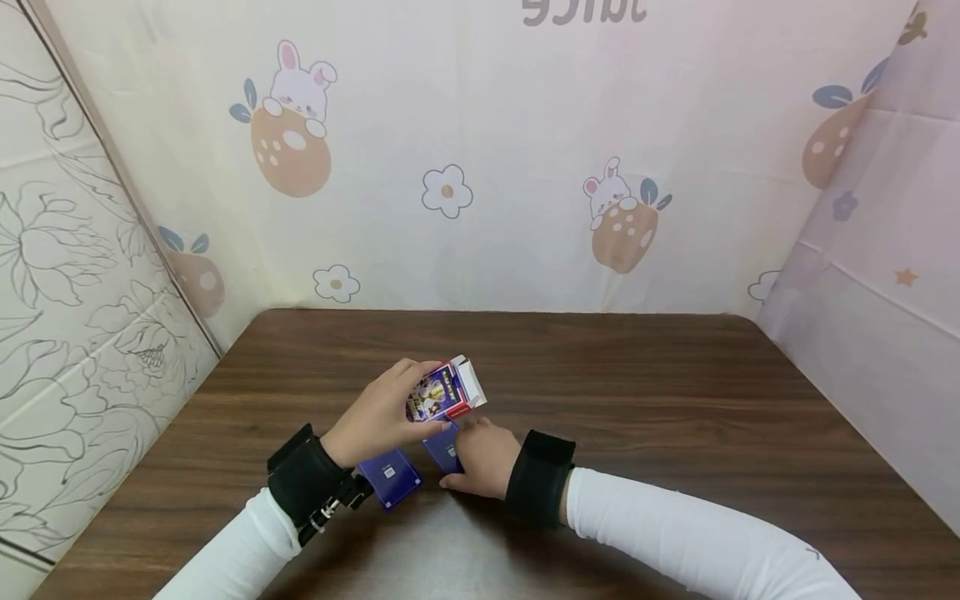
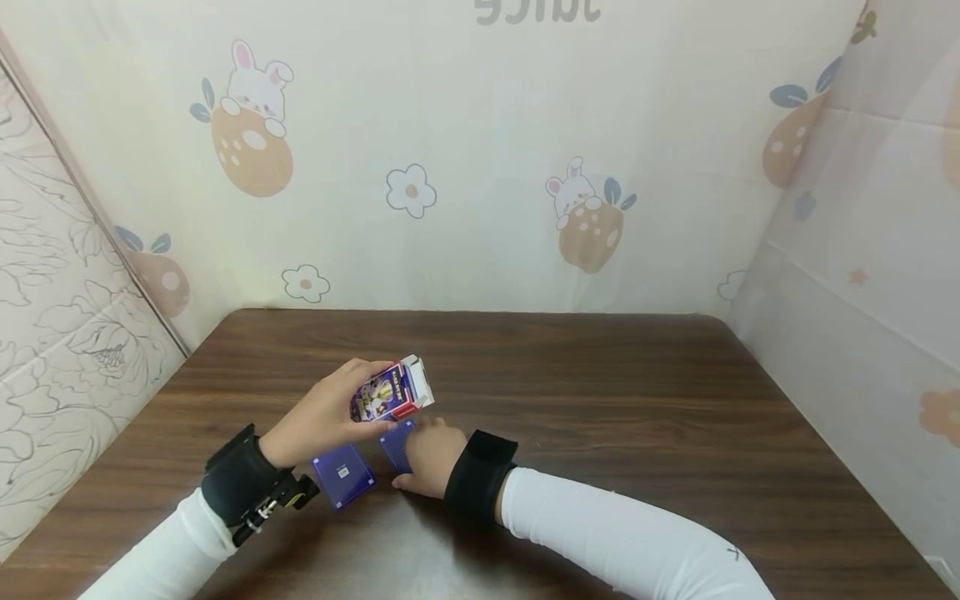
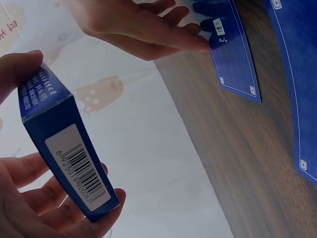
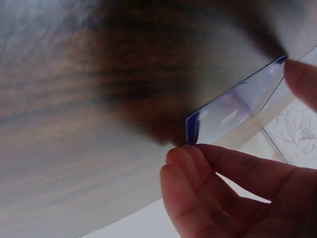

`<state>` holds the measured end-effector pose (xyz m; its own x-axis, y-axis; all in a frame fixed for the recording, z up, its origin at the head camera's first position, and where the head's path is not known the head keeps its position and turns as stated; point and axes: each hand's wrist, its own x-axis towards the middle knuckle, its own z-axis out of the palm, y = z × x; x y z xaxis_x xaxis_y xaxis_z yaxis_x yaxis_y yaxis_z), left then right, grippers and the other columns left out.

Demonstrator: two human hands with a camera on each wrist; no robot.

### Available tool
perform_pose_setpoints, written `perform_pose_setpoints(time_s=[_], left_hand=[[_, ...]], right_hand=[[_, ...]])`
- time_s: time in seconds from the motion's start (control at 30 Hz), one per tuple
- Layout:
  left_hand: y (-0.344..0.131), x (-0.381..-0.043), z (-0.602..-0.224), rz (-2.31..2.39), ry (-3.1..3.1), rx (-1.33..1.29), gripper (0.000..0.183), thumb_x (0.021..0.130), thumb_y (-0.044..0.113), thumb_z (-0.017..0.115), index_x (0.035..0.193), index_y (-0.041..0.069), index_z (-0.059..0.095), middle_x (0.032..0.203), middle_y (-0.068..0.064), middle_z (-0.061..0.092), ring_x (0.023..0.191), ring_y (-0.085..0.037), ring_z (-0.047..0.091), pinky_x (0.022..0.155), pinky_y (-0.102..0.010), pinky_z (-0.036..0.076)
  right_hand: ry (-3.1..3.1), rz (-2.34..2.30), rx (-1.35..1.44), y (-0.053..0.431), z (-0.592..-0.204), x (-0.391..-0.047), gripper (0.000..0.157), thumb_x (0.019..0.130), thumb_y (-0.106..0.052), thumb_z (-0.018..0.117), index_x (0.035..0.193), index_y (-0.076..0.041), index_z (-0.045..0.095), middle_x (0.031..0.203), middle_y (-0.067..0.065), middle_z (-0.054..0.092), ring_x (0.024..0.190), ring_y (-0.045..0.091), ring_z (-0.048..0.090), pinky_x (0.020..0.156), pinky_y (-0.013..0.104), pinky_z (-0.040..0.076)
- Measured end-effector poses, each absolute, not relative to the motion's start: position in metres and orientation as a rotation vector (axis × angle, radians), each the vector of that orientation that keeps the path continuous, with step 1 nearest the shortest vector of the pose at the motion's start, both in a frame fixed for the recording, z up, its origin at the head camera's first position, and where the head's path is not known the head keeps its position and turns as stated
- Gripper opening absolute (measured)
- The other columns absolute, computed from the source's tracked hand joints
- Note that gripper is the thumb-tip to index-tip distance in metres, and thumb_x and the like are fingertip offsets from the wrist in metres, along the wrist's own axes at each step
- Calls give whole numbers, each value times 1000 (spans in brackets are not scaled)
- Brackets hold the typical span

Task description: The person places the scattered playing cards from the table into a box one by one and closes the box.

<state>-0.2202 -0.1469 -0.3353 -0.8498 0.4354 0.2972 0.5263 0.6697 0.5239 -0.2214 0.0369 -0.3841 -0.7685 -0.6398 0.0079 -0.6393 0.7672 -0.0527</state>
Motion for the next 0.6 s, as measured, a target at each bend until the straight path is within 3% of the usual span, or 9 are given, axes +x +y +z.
perform_pose_setpoints(time_s=[0.17, 0.33, 0.4, 0.6], left_hand=[[-148, -220, -337, -921, -2747, -794, 74, 74, 31, 81, 136, 11, 46, 104, -2, 52, 83, -10, 51, 67, -21, 49], [-148, -220, -339, -912, -2758, -799, 72, 75, 32, 80, 136, 13, 47, 107, -2, 52, 84, -10, 51, 68, -20, 48], [-148, -221, -339, -911, -2758, -803, 72, 75, 32, 79, 136, 13, 47, 107, -2, 52, 84, -10, 51, 68, -20, 48], [-148, -220, -340, -908, -2778, -793, 72, 75, 33, 79, 137, 13, 46, 106, -1, 52, 84, -11, 50, 69, -21, 48]], right_hand=[[2854, -223, -1101, 43, -383, -230, 44, 76, -38, 77, 104, -5, 69, 103, 9, 64, 90, 21, 60, 70, 31, 53], [2753, -411, -1018, 50, -384, -239, 67, 73, -32, 81, 127, -3, 56, 121, 13, 59, 106, 23, 59, 89, 36, 49], [2729, -456, -960, 52, -383, -242, 72, 71, -30, 83, 130, -2, 52, 123, 14, 58, 108, 24, 59, 92, 39, 47], [2670, -557, -874, 58, -378, -247, 66, 68, -19, 85, 124, 1, 57, 114, 15, 60, 106, 26, 57, 93, 41, 46]])
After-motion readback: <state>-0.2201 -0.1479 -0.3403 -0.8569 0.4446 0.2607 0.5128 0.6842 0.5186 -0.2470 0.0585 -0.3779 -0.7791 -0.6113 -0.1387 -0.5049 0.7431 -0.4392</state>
